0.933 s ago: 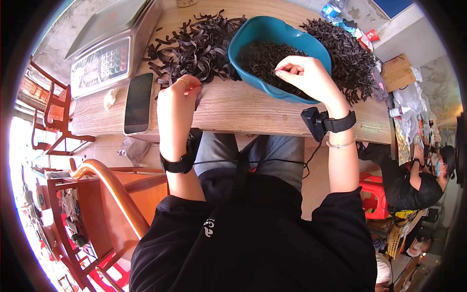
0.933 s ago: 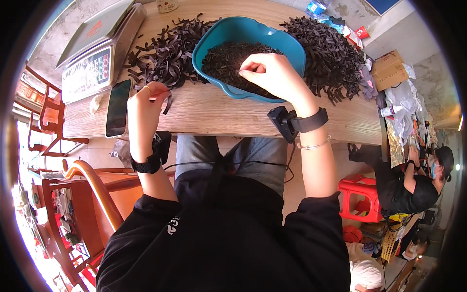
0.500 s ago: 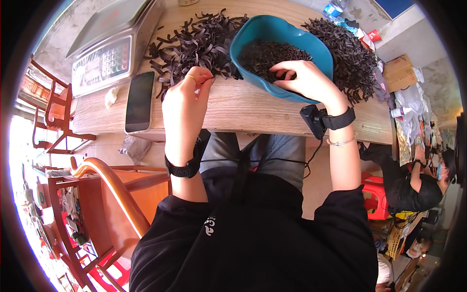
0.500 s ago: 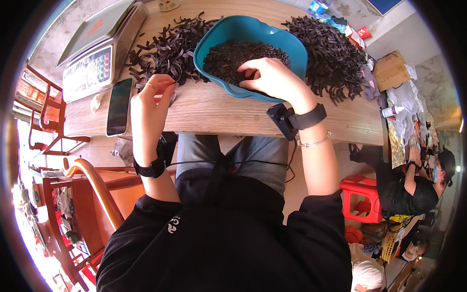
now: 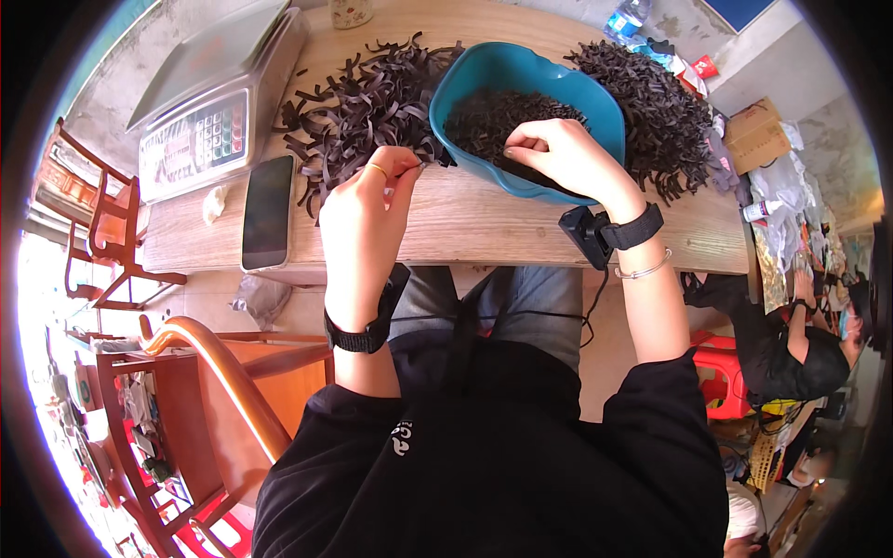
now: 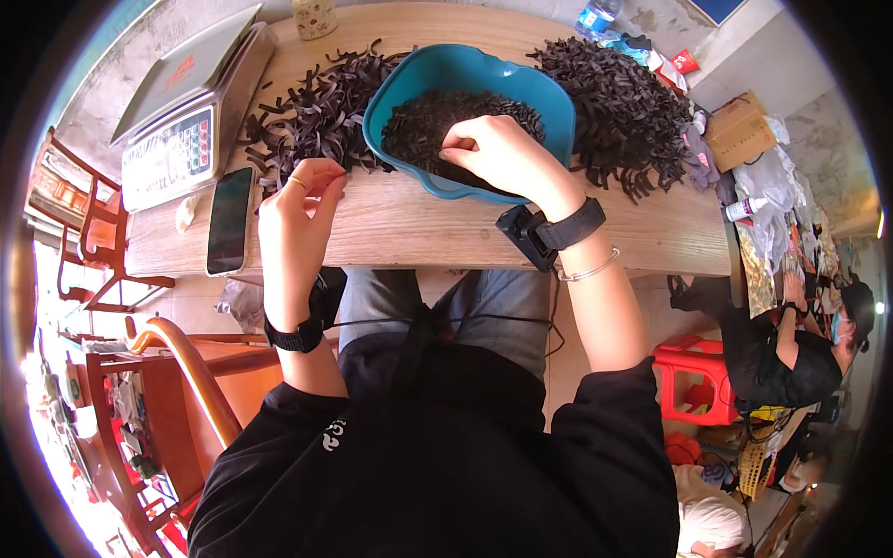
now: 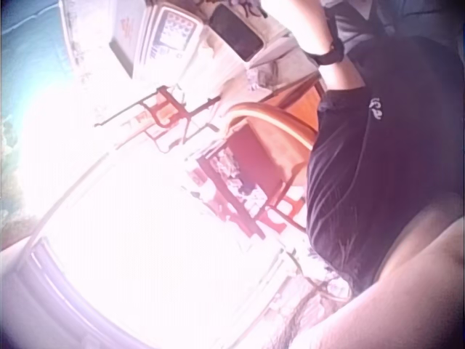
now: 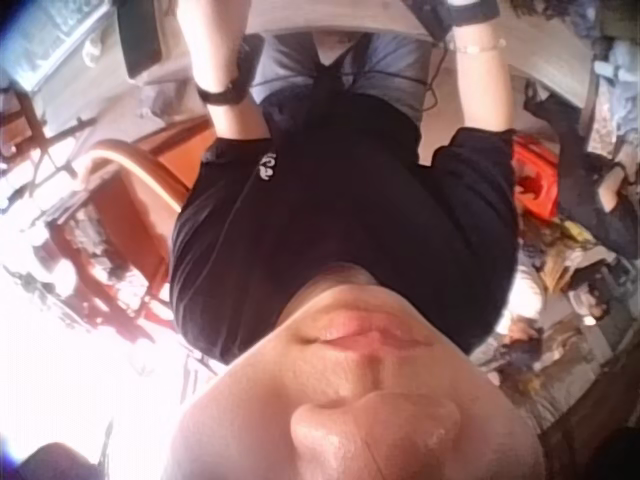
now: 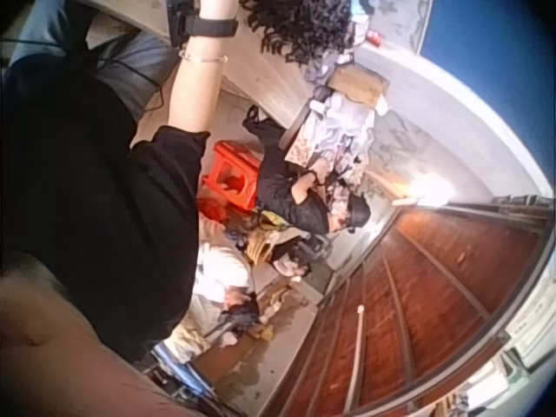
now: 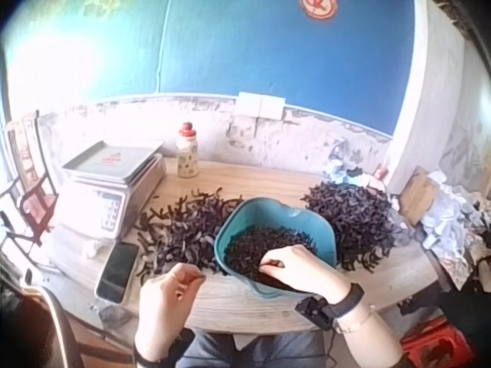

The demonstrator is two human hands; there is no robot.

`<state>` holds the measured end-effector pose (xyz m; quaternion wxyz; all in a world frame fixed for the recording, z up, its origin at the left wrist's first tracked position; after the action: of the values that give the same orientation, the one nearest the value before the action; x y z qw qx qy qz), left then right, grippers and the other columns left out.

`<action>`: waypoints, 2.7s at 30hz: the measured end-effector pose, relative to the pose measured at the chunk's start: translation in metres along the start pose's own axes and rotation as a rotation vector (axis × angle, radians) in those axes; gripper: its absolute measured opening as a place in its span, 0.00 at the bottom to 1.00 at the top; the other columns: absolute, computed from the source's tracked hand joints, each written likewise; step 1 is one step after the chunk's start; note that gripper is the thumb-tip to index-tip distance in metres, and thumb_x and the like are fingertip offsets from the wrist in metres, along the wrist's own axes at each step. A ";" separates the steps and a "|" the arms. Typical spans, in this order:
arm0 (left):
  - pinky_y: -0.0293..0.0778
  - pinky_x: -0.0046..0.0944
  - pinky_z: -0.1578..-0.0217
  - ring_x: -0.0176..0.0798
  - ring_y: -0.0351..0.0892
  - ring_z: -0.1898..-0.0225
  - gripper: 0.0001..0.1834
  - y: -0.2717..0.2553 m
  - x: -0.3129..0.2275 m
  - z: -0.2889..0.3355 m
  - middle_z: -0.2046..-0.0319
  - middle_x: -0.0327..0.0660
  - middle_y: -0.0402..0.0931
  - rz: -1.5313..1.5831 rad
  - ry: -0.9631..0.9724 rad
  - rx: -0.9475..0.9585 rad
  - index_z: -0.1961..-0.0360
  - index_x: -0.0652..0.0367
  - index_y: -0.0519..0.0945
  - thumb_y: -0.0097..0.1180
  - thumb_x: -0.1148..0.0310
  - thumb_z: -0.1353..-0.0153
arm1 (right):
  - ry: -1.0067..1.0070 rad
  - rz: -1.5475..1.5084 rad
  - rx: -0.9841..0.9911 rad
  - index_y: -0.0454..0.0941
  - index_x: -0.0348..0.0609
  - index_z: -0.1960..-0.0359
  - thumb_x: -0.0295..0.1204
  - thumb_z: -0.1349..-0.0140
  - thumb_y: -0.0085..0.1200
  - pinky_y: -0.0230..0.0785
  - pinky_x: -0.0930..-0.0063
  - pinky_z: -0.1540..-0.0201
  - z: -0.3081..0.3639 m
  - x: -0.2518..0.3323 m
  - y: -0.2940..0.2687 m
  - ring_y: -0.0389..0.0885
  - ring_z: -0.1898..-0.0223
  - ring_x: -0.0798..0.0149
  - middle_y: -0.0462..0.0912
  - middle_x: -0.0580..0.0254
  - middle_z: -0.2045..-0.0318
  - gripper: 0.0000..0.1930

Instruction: Sort and inspect small black rubber or plastic components for shoe manufacturing.

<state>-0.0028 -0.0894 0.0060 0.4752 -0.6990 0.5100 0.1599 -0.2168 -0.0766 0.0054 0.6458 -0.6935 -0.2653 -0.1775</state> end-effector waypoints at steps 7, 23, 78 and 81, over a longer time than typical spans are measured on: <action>0.72 0.34 0.75 0.41 0.78 0.76 0.03 0.015 -0.014 -0.001 0.76 0.42 0.78 0.073 0.095 0.064 0.69 0.57 0.76 0.55 0.72 0.45 | -0.016 0.117 -0.049 0.78 0.38 0.62 0.37 0.42 0.52 0.70 0.71 0.64 -0.011 -0.006 -0.034 0.80 0.68 0.60 0.82 0.53 0.69 0.14; 0.73 0.35 0.71 0.42 0.80 0.72 0.06 0.048 -0.042 -0.003 0.73 0.44 0.78 0.044 0.157 0.218 0.65 0.59 0.77 0.55 0.74 0.46 | -0.038 0.415 0.322 0.72 0.37 0.51 0.36 0.40 0.49 0.67 0.66 0.52 -0.018 -0.045 -0.032 0.76 0.55 0.53 0.78 0.49 0.56 0.19; 0.72 0.36 0.69 0.46 0.79 0.71 0.10 0.050 -0.039 0.012 0.70 0.50 0.78 0.084 0.160 0.214 0.61 0.61 0.79 0.55 0.75 0.46 | 0.114 -0.124 0.551 0.75 0.32 0.56 0.30 0.45 0.55 0.76 0.76 0.65 -0.002 0.014 -0.024 0.78 0.67 0.66 0.79 0.52 0.61 0.17; 0.72 0.36 0.69 0.46 0.79 0.71 0.10 0.050 -0.038 0.012 0.70 0.50 0.78 0.074 0.136 0.230 0.61 0.61 0.79 0.55 0.75 0.46 | 0.086 -0.081 0.498 0.77 0.32 0.59 0.28 0.44 0.54 0.73 0.77 0.69 -0.001 0.015 -0.023 0.77 0.76 0.71 0.81 0.56 0.69 0.13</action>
<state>-0.0598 -0.0598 0.0020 0.5102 -0.6298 0.5815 0.0702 -0.2189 -0.0750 0.0326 0.7996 -0.4939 -0.3008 -0.1619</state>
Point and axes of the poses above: each hand's wrist, its own z-axis away from the middle knuckle, its own y-axis out of the palm, x = y × z, the point moved 6 cm from there along -z, towards the middle knuckle
